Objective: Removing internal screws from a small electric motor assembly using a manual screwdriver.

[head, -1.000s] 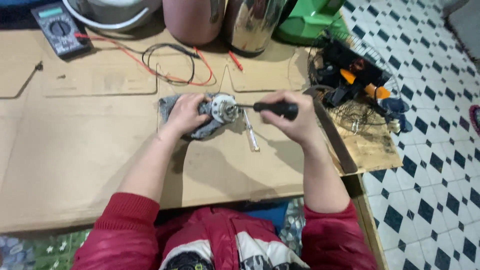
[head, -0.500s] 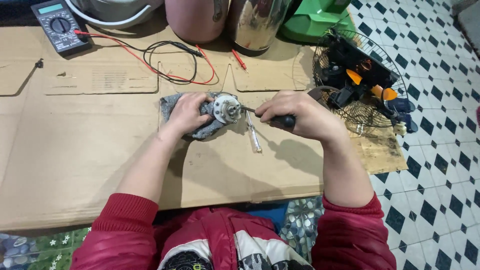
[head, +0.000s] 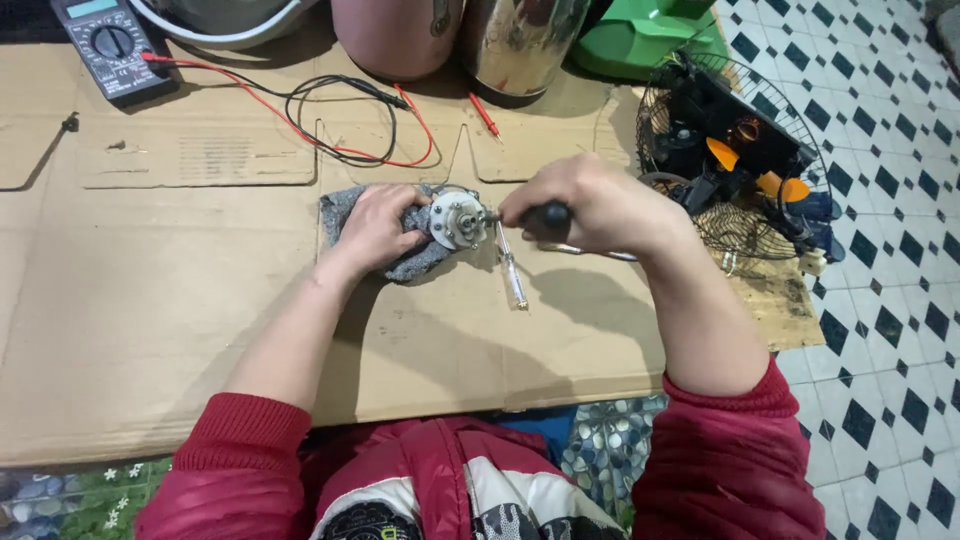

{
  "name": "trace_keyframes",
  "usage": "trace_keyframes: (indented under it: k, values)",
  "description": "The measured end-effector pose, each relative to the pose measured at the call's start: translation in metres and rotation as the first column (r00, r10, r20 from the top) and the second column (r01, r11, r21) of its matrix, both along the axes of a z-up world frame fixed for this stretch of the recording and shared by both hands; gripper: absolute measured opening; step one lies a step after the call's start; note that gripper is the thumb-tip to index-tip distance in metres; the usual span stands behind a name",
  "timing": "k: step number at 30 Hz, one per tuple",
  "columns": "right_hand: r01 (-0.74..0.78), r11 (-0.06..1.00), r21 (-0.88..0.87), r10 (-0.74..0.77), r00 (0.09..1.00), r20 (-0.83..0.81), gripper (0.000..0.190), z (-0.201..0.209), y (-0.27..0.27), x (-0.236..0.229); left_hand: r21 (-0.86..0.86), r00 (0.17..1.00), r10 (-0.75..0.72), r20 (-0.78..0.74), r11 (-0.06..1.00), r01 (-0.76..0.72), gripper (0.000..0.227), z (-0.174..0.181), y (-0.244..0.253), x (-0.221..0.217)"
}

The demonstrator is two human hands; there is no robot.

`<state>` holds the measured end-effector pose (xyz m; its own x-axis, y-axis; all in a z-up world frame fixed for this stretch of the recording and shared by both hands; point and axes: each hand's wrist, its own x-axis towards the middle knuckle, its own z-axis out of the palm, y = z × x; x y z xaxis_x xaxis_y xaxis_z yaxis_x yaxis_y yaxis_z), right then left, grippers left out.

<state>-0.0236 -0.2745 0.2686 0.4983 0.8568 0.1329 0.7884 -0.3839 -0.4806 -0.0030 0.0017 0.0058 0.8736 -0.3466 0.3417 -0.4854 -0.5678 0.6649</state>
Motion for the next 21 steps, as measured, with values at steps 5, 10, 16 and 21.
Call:
trace_keyframes:
  k: [5, 10, 16, 21]
  values:
    - [0.251, 0.962, 0.103, -0.247, 0.968, -0.053, 0.026, -0.017, -0.006, -0.001, 0.004, 0.999, 0.007, -0.032, 1.0, -0.007, 0.047, 0.004, -0.001, -0.001]
    - [0.615, 0.694, 0.375, -0.623, 0.774, -0.115, 0.023, -0.074, -0.015, -0.014, 0.024, 1.0, 0.007, 0.024, 1.0, -0.007, 0.049, -0.002, -0.004, 0.001]
    - [0.555, 0.556, 0.618, -0.615, 0.776, -0.144, 0.027, -0.084, -0.017, -0.051, -0.001, 0.999, 0.036, 0.032, 0.999, -0.036, 0.048, -0.003, -0.002, -0.004]
    - [0.472, 0.755, 0.455, -0.496, 0.865, -0.073, 0.026, -0.054, -0.01, -0.079, -0.022, 0.998, 0.05, 0.025, 0.999, -0.049, 0.049, 0.0, -0.002, -0.002]
